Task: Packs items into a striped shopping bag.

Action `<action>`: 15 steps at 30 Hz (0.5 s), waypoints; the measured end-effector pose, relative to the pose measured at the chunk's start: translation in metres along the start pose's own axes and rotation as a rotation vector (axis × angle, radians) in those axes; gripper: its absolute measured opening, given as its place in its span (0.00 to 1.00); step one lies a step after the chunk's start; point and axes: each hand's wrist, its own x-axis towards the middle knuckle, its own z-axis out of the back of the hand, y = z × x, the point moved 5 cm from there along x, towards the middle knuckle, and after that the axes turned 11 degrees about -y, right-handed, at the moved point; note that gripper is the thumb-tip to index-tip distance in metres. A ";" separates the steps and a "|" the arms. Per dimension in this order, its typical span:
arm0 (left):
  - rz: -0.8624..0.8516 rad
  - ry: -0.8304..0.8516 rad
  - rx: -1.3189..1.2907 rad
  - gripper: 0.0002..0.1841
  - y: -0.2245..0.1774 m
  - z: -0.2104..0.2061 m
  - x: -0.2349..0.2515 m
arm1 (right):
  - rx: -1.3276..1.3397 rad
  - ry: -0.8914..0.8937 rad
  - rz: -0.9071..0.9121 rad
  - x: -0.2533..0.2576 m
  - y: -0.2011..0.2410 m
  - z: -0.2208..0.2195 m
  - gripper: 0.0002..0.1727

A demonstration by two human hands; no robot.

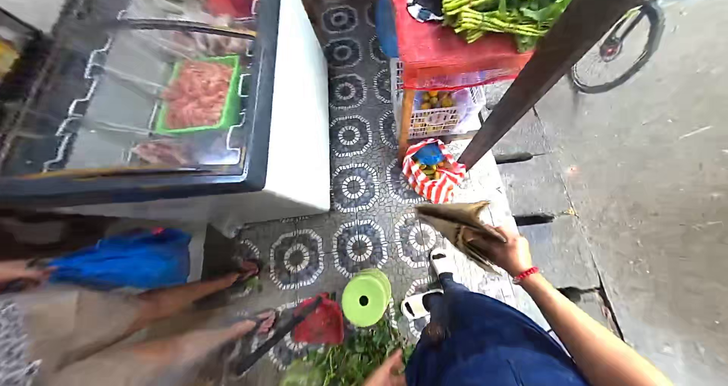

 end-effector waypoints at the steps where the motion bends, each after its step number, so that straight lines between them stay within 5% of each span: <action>1: 0.176 -0.120 -0.044 0.29 0.035 0.037 0.044 | -0.005 -0.048 -0.110 0.006 -0.015 0.012 0.19; 3: 0.316 -0.399 0.018 0.29 -0.001 0.065 0.108 | 0.007 -0.118 -0.275 0.019 -0.036 0.033 0.18; 8: 0.069 -0.620 0.398 0.28 -0.170 0.036 0.181 | 0.009 -0.183 -0.378 0.066 -0.060 0.041 0.17; 15: 0.066 -0.436 0.667 0.34 -0.243 -0.015 0.296 | 0.154 -0.340 -0.193 0.127 -0.048 -0.003 0.18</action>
